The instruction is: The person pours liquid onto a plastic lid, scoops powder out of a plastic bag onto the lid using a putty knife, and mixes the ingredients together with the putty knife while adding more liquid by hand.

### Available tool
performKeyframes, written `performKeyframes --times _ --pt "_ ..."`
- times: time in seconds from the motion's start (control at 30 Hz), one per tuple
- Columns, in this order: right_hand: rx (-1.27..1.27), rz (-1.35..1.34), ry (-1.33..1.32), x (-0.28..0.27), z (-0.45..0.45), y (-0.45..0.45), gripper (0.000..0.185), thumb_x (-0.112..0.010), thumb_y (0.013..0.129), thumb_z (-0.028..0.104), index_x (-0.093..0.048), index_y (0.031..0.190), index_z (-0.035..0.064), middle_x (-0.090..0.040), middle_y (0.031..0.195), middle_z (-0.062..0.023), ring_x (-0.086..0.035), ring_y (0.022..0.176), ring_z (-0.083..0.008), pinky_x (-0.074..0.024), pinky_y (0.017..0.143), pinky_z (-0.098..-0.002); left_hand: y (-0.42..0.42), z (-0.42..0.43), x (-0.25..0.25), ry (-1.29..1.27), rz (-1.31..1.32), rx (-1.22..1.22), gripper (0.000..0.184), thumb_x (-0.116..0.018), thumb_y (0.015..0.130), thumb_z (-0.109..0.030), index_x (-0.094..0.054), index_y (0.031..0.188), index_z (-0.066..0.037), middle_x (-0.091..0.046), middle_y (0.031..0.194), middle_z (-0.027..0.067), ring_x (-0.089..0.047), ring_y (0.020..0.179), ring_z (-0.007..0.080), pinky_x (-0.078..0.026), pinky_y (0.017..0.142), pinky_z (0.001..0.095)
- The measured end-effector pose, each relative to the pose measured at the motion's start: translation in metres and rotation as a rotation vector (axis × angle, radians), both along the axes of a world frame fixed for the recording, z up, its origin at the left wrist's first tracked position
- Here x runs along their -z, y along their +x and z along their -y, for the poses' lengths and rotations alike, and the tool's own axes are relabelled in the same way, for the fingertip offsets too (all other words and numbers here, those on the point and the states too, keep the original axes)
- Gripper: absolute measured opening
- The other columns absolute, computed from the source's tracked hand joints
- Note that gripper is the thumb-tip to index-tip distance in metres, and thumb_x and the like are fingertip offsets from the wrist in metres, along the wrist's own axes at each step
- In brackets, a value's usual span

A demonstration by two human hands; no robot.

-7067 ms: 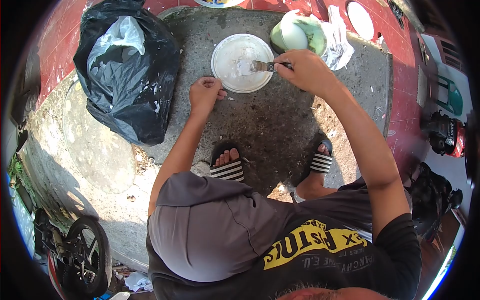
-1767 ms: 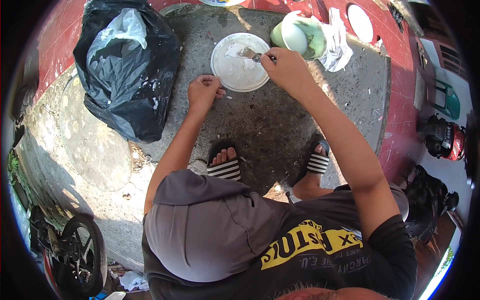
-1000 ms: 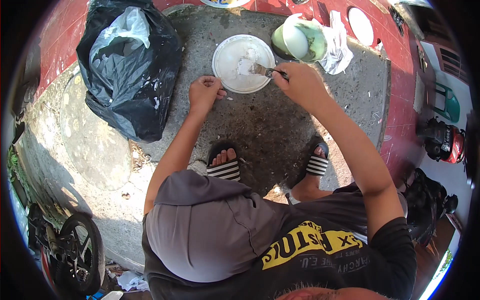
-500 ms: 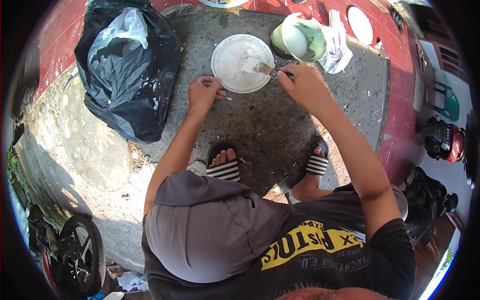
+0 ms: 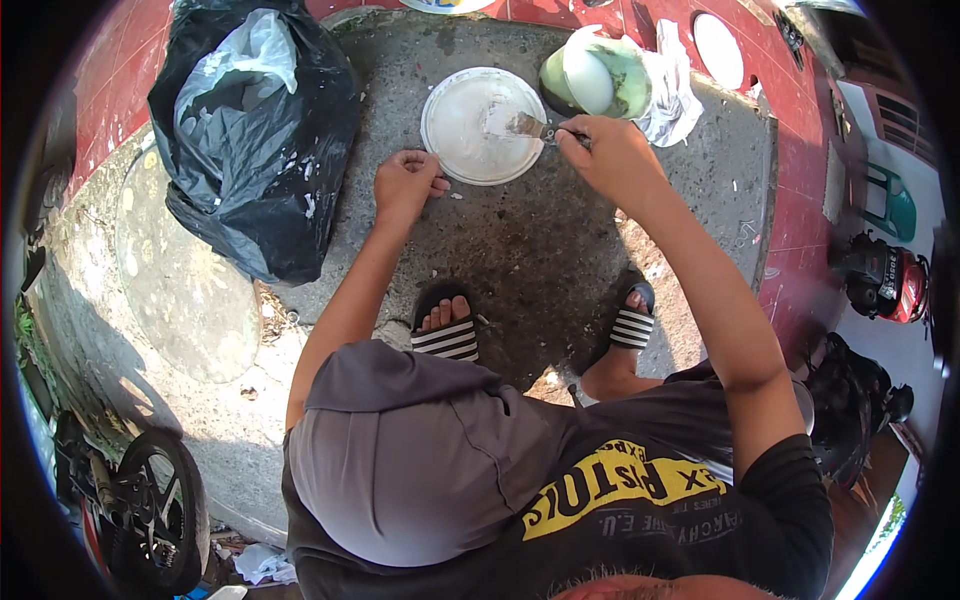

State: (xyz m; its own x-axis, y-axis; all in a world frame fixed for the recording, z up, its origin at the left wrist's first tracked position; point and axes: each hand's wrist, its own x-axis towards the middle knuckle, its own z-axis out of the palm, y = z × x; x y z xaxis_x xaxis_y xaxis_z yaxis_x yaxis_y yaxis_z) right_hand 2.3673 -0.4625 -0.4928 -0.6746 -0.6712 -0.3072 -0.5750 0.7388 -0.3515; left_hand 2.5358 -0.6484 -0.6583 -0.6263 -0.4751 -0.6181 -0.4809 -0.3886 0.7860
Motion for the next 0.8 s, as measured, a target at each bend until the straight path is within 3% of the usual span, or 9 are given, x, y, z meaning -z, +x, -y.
performKeyframes --times 0.27,0.37,0.57,0.67,0.8 --pt "0.175 0.082 -0.022 0.018 0.012 0.001 0.034 -0.059 0.094 0.031 -0.071 0.109 0.002 -0.072 0.092 -0.0222 -0.07 0.084 -0.0363 -0.0545 0.079 -0.0421 0.001 0.0 0.004 -0.005 -0.007 -0.006 0.024 -0.068 0.093 -0.015 -0.061 0.1 0.007 -0.071 0.084 0.0126 -0.071 0.067 0.0181 -0.059 0.059 0.0279" --pt "0.094 0.154 -0.012 0.015 0.001 0.007 0.034 -0.057 0.093 0.032 -0.072 0.105 0.004 -0.071 0.094 -0.0216 -0.068 0.09 -0.0403 -0.0532 0.085 -0.0456 0.001 -0.001 0.001 0.0 -0.001 -0.005 0.025 -0.068 0.093 -0.015 -0.061 0.1 0.008 -0.07 0.084 0.0127 -0.071 0.067 0.0182 -0.059 0.059 0.0282" --pt "0.126 0.133 0.061 -0.026 -0.005 0.002 0.033 -0.058 0.093 0.032 -0.073 0.106 0.006 -0.072 0.098 -0.018 -0.068 0.092 -0.0367 -0.0529 0.086 -0.0438 0.001 0.0 0.002 -0.004 -0.002 0.0 0.025 -0.068 0.093 -0.015 -0.061 0.1 0.007 -0.071 0.084 0.013 -0.071 0.067 0.0183 -0.059 0.059 0.0279" --pt "-0.032 -0.016 -0.003 -0.017 -0.024 -0.006 0.032 -0.059 0.093 0.032 -0.073 0.107 0.0069 -0.072 0.1 -0.0173 -0.068 0.091 -0.0351 -0.0531 0.085 -0.0427 0.0 0.0 -0.001 -0.025 0.007 0.017 0.024 -0.068 0.093 -0.015 -0.061 0.1 0.007 -0.071 0.084 0.0129 -0.071 0.067 0.0183 -0.059 0.06 0.0277" --pt "-0.055 0.037 0.02 0.001 -0.035 -0.007 0.029 -0.06 0.094 0.03 -0.073 0.108 0.0072 -0.071 0.099 -0.0169 -0.068 0.089 -0.0349 -0.053 0.083 -0.0422 0.0 0.0 0.0 -0.02 0.008 0.013 0.024 -0.068 0.093 -0.015 -0.061 0.099 0.007 -0.071 0.084 0.0128 -0.071 0.067 0.0181 -0.059 0.059 0.0274"
